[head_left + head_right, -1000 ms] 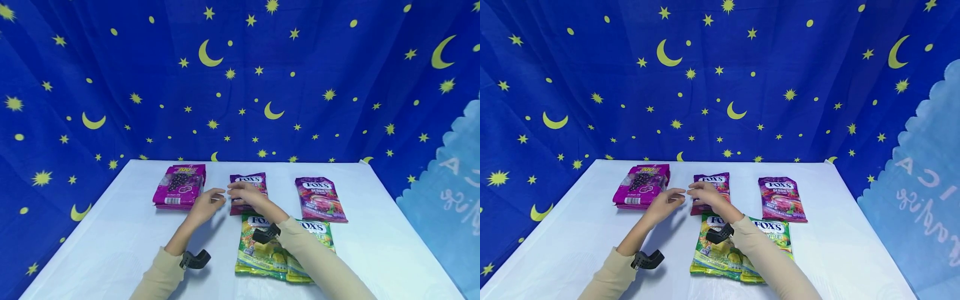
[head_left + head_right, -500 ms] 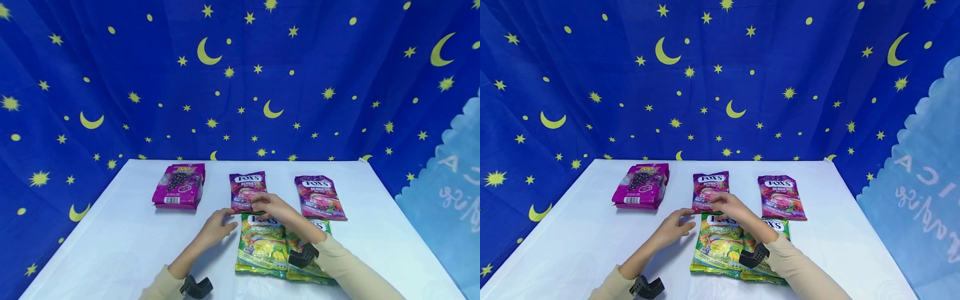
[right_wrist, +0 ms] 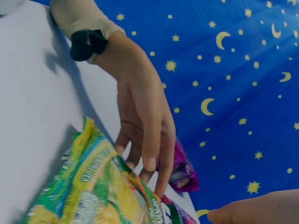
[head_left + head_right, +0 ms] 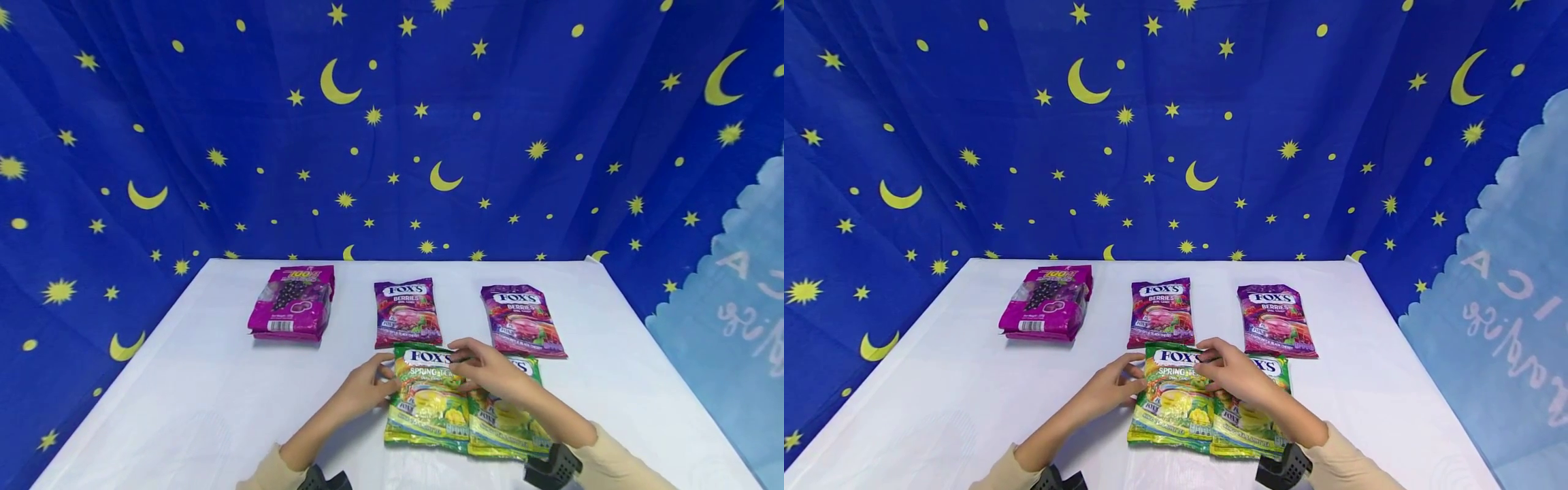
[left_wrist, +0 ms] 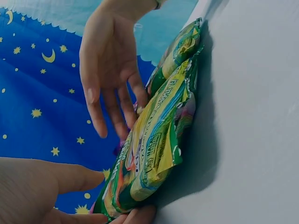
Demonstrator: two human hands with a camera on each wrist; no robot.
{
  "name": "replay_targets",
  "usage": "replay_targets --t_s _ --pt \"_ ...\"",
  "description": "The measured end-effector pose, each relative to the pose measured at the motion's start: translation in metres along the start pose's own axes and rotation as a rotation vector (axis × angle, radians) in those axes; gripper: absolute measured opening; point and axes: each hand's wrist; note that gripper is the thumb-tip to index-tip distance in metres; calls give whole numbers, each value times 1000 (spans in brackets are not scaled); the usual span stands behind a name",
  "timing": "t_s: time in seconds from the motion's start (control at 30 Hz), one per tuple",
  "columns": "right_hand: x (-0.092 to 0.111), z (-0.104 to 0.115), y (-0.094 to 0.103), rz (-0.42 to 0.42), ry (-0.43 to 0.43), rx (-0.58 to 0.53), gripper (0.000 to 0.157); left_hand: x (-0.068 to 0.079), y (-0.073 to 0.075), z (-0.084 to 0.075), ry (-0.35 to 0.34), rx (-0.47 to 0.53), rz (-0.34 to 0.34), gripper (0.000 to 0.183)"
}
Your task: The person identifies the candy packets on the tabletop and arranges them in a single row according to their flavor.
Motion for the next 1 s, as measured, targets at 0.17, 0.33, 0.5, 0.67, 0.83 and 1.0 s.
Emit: replay_targets --t_s 0.17,0.33,0.5,0.67,0.83,1.0 --pt "15 1 0 18 -55 79 55 2 -2 0 -12 -1 0 60" --pt "21 2 -3 9 -64 296 70 3 -4 1 -10 27 -5 60" --pt "20 0 -6 -11 -87 359 76 4 -5 3 -9 61 -10 59" --pt "18 -5 -7 -9 -126 250 72 5 -5 6 -5 80 -7 60" --pt "18 -13 -6 30 -100 115 66 6 -6 5 22 100 -21 57" --pt "17 -21 -7 67 -103 -23 66 7 -6 4 47 132 -32 55"
Point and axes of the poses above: each hand's wrist, its own x-axis away from the middle knuckle, its own y-axis out of the back of the hand, z = x × y, and after that the axes turned 13 degrees about x, right-handed
